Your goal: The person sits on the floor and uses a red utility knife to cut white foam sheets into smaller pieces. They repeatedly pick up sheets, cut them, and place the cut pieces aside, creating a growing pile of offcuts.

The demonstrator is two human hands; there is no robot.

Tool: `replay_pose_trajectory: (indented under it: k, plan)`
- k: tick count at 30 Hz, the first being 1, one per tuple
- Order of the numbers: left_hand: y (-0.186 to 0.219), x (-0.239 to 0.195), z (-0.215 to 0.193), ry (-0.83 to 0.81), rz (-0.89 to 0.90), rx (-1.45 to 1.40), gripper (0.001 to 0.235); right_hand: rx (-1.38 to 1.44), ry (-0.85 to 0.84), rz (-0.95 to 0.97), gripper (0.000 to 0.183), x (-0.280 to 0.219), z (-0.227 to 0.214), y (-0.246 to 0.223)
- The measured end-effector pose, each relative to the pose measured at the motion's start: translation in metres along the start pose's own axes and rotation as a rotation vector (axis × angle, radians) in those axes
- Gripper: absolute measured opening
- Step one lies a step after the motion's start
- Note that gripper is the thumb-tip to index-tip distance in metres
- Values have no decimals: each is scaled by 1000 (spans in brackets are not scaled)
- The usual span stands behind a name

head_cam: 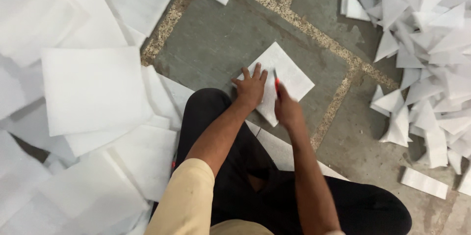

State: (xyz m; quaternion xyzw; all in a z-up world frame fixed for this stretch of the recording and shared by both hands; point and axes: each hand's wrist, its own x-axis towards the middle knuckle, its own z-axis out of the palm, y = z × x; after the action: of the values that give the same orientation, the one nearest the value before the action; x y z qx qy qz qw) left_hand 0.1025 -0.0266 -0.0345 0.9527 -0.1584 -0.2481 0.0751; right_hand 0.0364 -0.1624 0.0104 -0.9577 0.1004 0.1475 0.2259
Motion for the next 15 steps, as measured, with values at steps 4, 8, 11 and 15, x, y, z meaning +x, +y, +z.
replay_pose_trajectory:
  k: [4,8,11,15]
  plan:
    - [2,-15,-20,-40,8,24,113,19,-200,221,57,-109,8,10]
    - [0,-3,-5,-15,9,20,114,-31,-253,259,63,-187,2,14]
    - [0,7,38,75,33,-55,92,2,-193,222,63,-203,-2,17]
    - [3,12,84,121,95,-126,31,139,-23,128,63,-195,-7,17]
